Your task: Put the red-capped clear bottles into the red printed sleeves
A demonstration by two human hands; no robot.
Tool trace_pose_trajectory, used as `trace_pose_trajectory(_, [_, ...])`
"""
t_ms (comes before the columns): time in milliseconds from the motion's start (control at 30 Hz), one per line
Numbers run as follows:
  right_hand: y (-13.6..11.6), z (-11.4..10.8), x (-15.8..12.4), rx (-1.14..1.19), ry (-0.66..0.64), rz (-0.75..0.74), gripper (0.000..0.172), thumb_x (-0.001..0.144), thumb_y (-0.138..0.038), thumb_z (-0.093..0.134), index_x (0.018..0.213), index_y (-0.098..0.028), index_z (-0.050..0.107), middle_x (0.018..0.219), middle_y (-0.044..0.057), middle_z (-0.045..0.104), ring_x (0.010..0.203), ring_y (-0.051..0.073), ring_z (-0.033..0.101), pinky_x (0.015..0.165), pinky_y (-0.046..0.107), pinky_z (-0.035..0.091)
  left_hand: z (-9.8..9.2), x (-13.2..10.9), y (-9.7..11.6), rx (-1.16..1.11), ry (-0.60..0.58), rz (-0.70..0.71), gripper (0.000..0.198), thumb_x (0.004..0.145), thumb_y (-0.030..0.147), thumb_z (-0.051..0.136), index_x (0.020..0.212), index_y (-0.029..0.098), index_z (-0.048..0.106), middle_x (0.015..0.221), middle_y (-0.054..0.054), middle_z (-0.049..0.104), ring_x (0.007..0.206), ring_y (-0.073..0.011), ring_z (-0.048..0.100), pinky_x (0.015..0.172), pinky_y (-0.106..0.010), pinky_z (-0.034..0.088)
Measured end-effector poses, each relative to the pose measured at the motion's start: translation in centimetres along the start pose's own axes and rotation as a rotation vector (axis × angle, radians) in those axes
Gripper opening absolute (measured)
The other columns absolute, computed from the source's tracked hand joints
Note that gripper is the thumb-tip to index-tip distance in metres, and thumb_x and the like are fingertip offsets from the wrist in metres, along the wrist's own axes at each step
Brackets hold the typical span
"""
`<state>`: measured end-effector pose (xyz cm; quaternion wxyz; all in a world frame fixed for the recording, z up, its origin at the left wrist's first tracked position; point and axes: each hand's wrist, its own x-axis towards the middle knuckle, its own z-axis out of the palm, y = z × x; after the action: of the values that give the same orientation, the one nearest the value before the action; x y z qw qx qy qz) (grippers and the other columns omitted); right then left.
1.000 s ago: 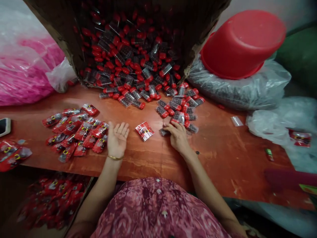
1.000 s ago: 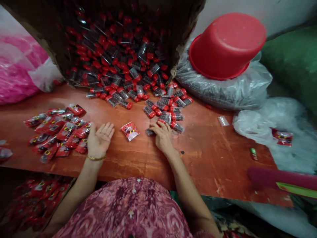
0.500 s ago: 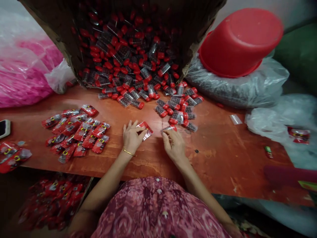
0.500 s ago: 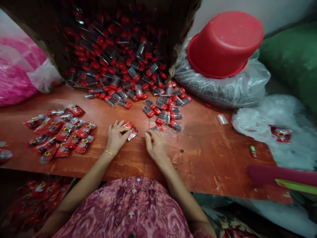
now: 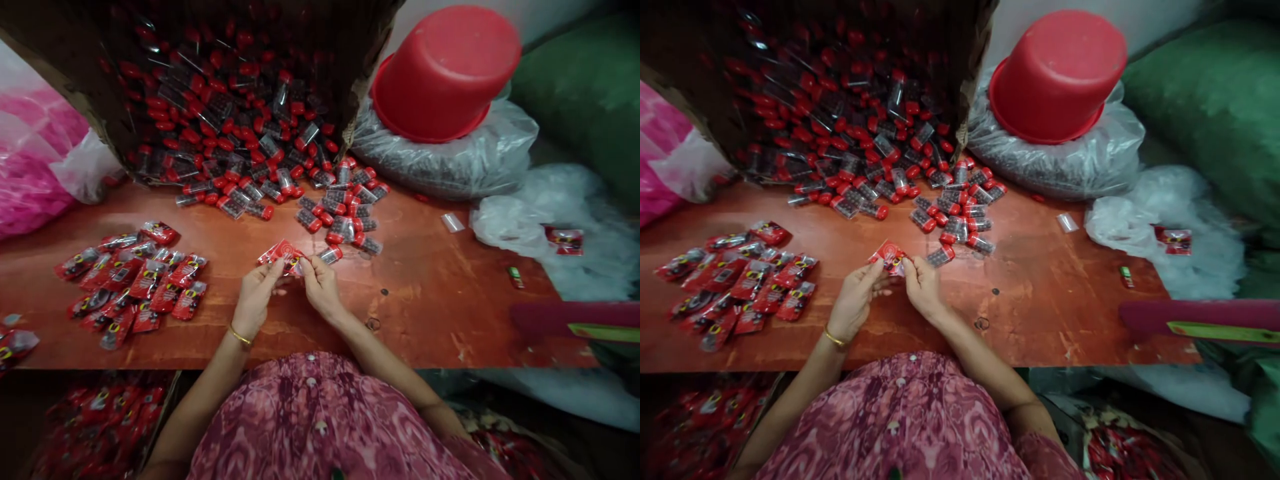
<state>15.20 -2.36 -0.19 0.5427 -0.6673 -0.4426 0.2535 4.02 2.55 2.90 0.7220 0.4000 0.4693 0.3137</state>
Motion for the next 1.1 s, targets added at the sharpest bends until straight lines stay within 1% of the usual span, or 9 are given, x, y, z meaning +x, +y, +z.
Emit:
trace_pose_trajectory(67, [0.0,-0.1,-0.2,-0.05,-0.028,-0.028,0.031,0.087,-0.037,0.037,0.061,-0.021,0.042,0.055,-0.004,0.042,0.053,0.011,0.04,0.052,0.023,0.034,0.2,-0.1,0.1,-0.074,-0.004,-0.068,0.039,0.054,0.044,0.076,0.076,0.013,0.067,0.076,-0.006,0.071,0.061,-0.0138,0.064,0.049,-0.019,0.044])
trace_pose_trajectory(200, [0.3,-0.9,0.2,-0.226,-0.093,-0.046,0.035,0.091,-0.04,0.028,0.072,-0.02,0.049,0.063,0.0,0.051,0.059,0.014,0.048,0.057,0.025,0.038,0.5,0.1,0.0,-0.074,0.066,-0.027,0.036,0.051,0.041,0.079,0.068,0.012,0.066,0.064,-0.002,0.068,0.056,-0.0103,0.06,0.051,-0.019,0.045])
trace_pose_trajectory(367, [1.8,-3.1,1.5,-0.809,0.104,-0.052,0.047,0.084,-0.055,0.042,0.098,-0.013,0.057,0.091,0.014,0.057,0.086,0.026,0.052,0.072,0.036,0.041,0.4,0.8,0.1,-0.136,0.093,-0.024,0.037,0.049,0.041,0.08,0.065,0.012,0.065,0.061,-0.002,0.067,0.057,-0.0105,0.06,0.056,-0.02,0.045])
trace_pose_trajectory(433, [2.5,-4.0,1.2,-0.957,0.104,-0.035,0.047,0.081,-0.053,0.049,0.102,-0.012,0.058,0.097,0.017,0.055,0.089,0.029,0.051,0.073,0.038,0.041,0.2,0.9,0.2,-0.167,0.077,-0.047,0.036,0.05,0.04,0.08,0.069,0.012,0.066,0.064,-0.002,0.068,0.058,-0.0108,0.061,0.057,-0.02,0.045])
trace_pose_trajectory(567, [3.4,-5.4,-0.6,-1.023,0.028,-0.135,0.033,0.081,-0.034,0.051,0.105,-0.012,0.058,0.108,0.017,0.054,0.096,0.029,0.05,0.079,0.04,0.042,0.0,0.9,0.1,-0.197,0.051,-0.083,0.034,0.052,0.038,0.08,0.073,0.013,0.067,0.067,-0.002,0.07,0.06,-0.0104,0.062,0.058,-0.02,0.045])
trace_pose_trajectory(700, [4.5,-6.3,-1.8,-1.015,0.109,-0.142,0.04,0.082,-0.036,0.05,0.114,-0.012,0.054,0.117,0.02,0.053,0.099,0.031,0.05,0.078,0.044,0.043,0.1,0.9,0.1,-0.204,0.032,-0.101,0.035,0.051,0.038,0.08,0.073,0.013,0.068,0.069,-0.003,0.07,0.062,-0.0108,0.063,0.059,-0.02,0.045])
trace_pose_trajectory(800, [5.5,-6.9,-1.7,-0.912,0.171,-0.139,0.032,0.084,-0.026,0.044,0.109,-0.011,0.056,0.112,0.021,0.057,0.098,0.03,0.053,0.081,0.046,0.044,0.2,0.6,0.2,-0.199,0.034,-0.089,0.034,0.052,0.038,0.08,0.07,0.013,0.068,0.066,-0.003,0.07,0.059,-0.0107,0.061,0.057,-0.02,0.044])
trace_pose_trajectory(900, [5.3,-7.3,-1.7,-0.582,0.183,-0.14,0.028,0.081,-0.02,0.044,0.106,-0.015,0.057,0.103,0.014,0.064,0.091,0.024,0.059,0.081,0.041,0.047,0.5,0.3,0.5,-0.195,0.031,-0.038,0.035,0.052,0.04,0.08,0.071,0.013,0.069,0.068,-0.003,0.07,0.061,-0.0113,0.061,0.06,-0.021,0.045])
trace_pose_trajectory(1100, [0.4,-7.0,-3.4,0.174,0.053,0.235,0.026,0.076,-0.034,0.059,0.098,-0.02,0.061,0.06,-0.002,0.063,0.045,0.012,0.054,0.043,0.025,0.047,0.6,0.0,0.2,-0.14,-0.01,0.049,0.031,0.054,0.039,0.079,0.069,0.014,0.071,0.069,-0.002,0.069,0.063,-0.012,0.059,0.067,-0.025,0.047])
